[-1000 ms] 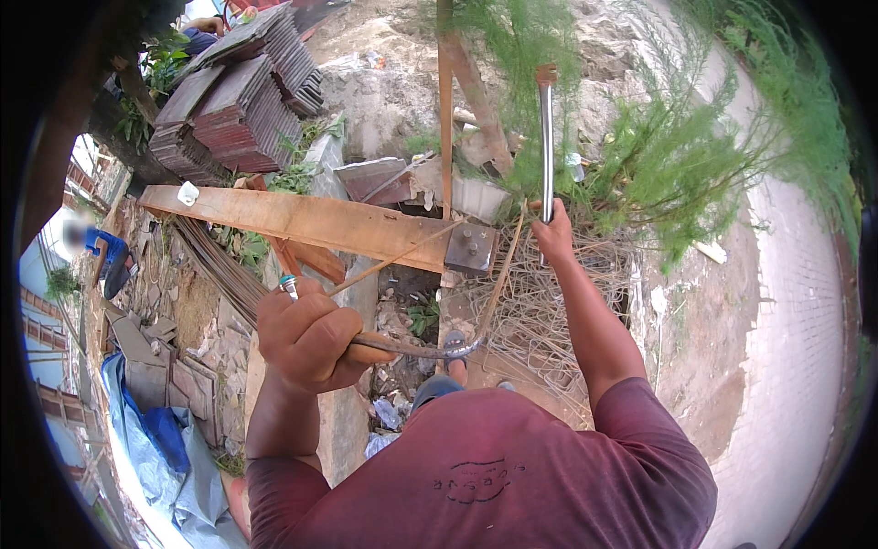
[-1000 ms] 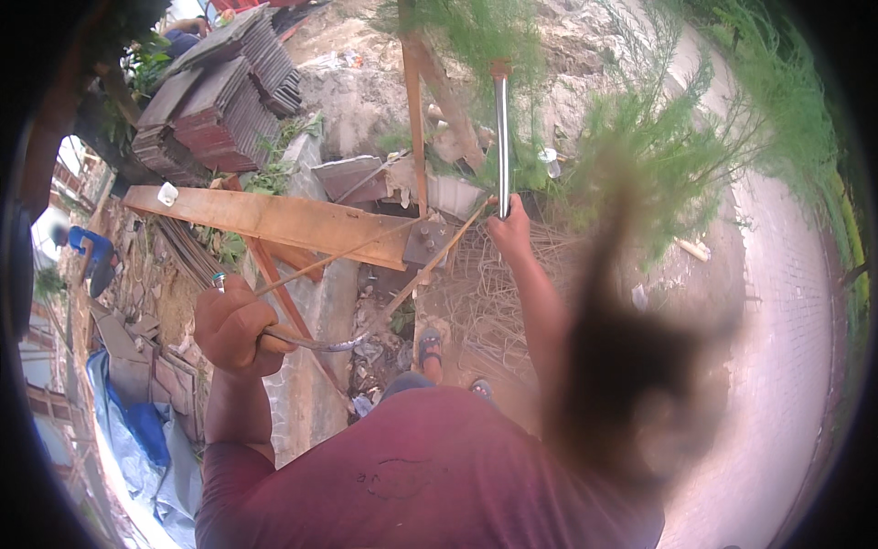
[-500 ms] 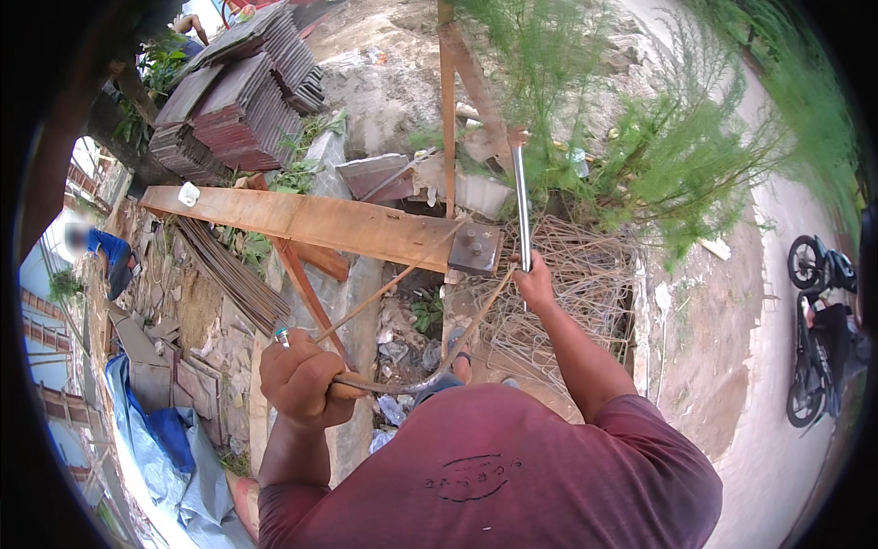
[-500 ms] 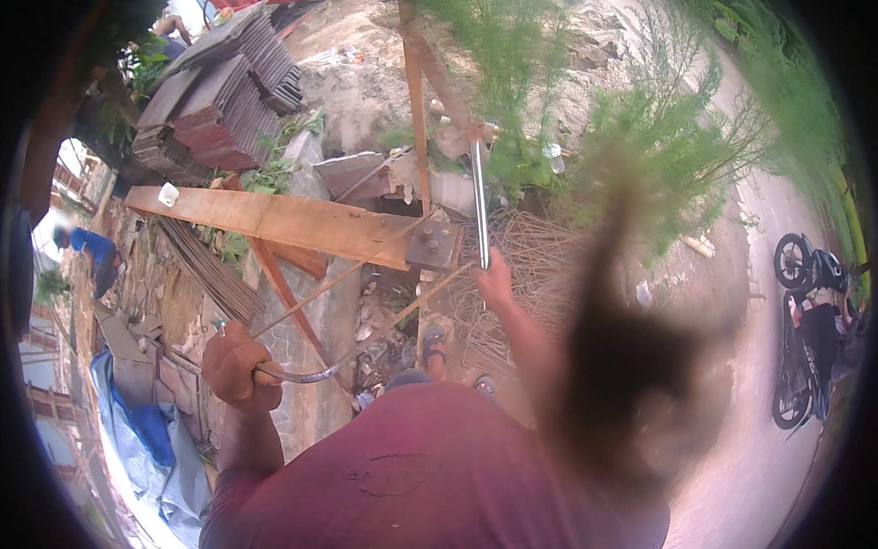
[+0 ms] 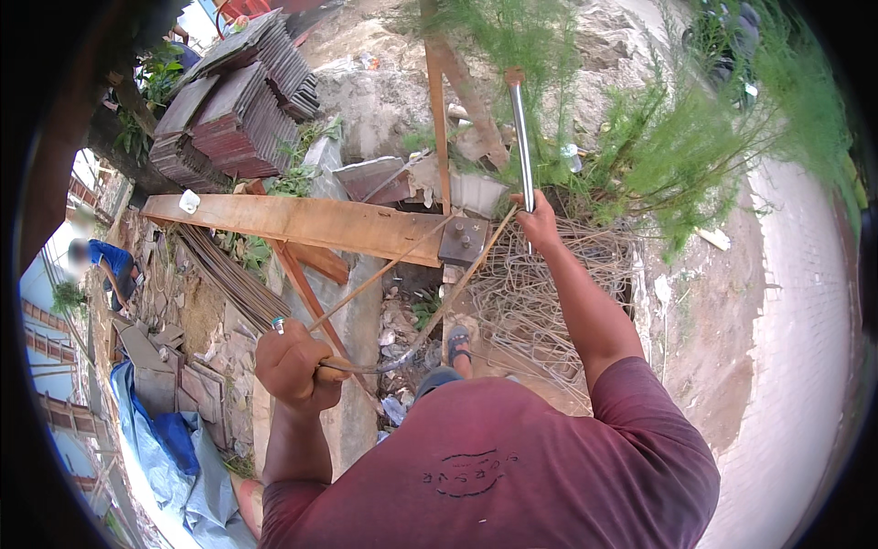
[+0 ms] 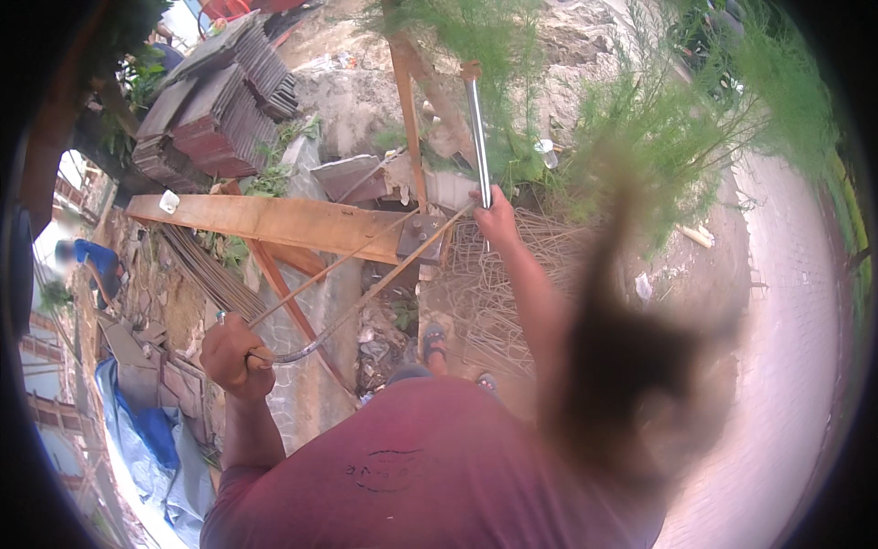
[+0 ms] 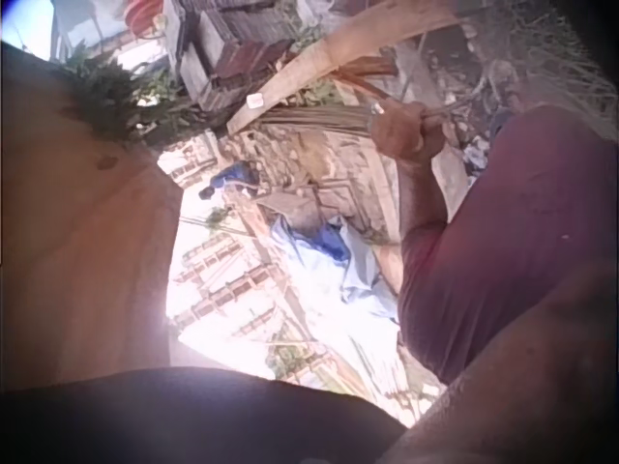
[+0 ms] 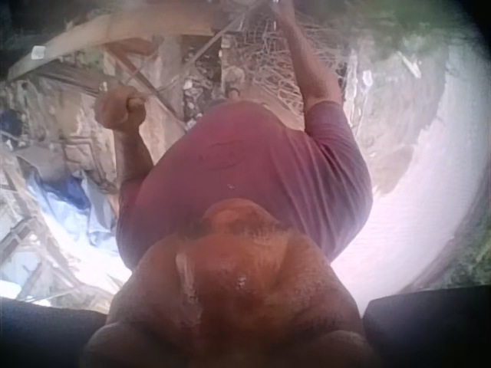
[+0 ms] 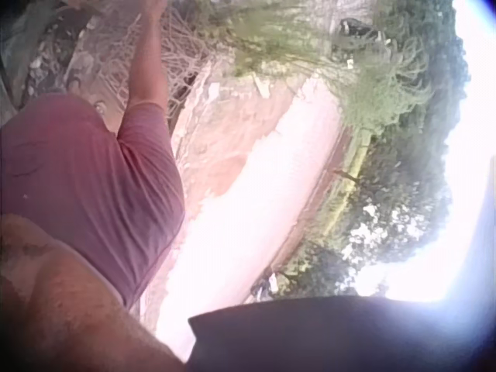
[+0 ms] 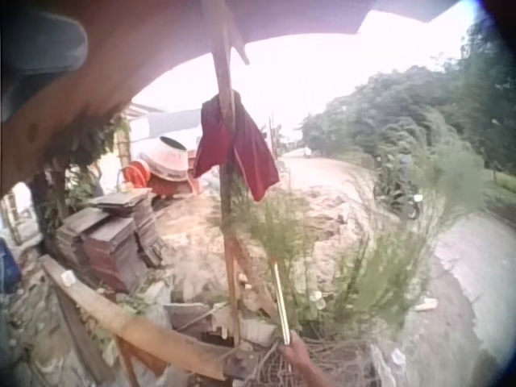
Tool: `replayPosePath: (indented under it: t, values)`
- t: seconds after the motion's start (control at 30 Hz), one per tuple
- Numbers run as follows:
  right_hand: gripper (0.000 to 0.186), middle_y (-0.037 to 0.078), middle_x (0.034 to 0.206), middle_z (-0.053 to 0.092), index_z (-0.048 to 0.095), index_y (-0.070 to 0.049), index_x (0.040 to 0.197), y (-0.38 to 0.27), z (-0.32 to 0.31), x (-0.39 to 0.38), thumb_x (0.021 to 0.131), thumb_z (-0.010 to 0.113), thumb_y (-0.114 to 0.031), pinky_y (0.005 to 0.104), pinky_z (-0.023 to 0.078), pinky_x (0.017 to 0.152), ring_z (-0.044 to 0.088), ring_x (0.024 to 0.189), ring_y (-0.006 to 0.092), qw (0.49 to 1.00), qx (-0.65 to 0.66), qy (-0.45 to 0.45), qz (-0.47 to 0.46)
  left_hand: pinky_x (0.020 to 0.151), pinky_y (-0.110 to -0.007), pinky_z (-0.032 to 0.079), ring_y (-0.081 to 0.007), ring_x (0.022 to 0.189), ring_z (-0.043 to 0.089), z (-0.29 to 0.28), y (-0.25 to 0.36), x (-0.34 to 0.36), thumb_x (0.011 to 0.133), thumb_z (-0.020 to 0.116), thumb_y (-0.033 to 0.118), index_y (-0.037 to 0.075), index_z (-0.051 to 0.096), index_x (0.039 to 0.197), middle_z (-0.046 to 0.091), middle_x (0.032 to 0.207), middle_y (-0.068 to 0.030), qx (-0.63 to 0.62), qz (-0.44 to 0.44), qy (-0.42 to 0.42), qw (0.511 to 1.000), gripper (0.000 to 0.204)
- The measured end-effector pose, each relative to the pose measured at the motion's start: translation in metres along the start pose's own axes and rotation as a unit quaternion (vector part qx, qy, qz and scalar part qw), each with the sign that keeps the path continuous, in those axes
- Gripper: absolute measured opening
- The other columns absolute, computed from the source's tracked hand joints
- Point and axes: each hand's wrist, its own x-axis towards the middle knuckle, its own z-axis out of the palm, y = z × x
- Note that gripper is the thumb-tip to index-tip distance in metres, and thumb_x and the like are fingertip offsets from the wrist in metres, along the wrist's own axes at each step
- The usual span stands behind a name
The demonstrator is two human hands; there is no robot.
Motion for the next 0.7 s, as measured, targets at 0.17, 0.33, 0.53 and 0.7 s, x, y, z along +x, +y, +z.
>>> replayPosePath:
  t: [0.17,0.33,0.53,0.7]
  values:
    - [0.038,0.003,0.073,0.053,0.06,-0.006,0.107,-0.014,-0.01,0.009,0.069,0.055,0.0,0.0293,0.042,0.059,0.049,0.061,0.0133,0.998,-0.039,-0.01,-0.051,0.044,-0.031,0.025,-0.0176,0.045,0.038,0.003,-0.004,-0.006,0.09,0.058,0.043,0.007,0.05,0.065,0.042,0.052,-0.0031,-0.005,-0.02,0.019,1.0,0.045]
    - [0.038,0.003,0.075,0.052,0.06,-0.007,0.107,-0.005,-0.016,0.014,0.07,0.055,-0.001,0.0286,0.041,0.061,0.049,0.065,0.0127,0.998,-0.033,-0.036,-0.034,0.044,-0.031,0.024,-0.0174,0.045,0.039,0.007,-0.006,-0.009,0.09,0.057,0.044,0.006,0.051,0.065,0.042,0.052,-0.0034,-0.007,-0.012,0.037,0.999,0.046]
    - [0.037,0.003,0.079,0.053,0.059,-0.006,0.107,0.025,-0.008,-0.014,0.071,0.055,-0.002,0.0288,0.042,0.062,0.048,0.064,0.0123,0.998,-0.052,-0.028,0.008,0.042,-0.03,0.024,-0.0172,0.041,0.038,0.006,-0.009,-0.021,0.086,0.063,0.042,0.009,0.05,0.062,0.042,0.05,-0.0017,-0.011,-0.058,0.058,0.997,0.043]
    - [0.039,0.008,0.077,0.054,0.059,-0.01,0.107,0.08,0.004,-0.154,0.068,0.059,-0.005,0.0326,0.045,0.067,0.054,0.069,0.0214,0.996,-0.077,-0.034,0.029,0.042,-0.031,0.022,-0.017,0.04,0.037,-0.002,-0.009,-0.047,0.087,0.062,0.042,0.009,0.048,0.061,0.041,0.049,-0.002,-0.019,-0.101,0.067,0.993,0.044]
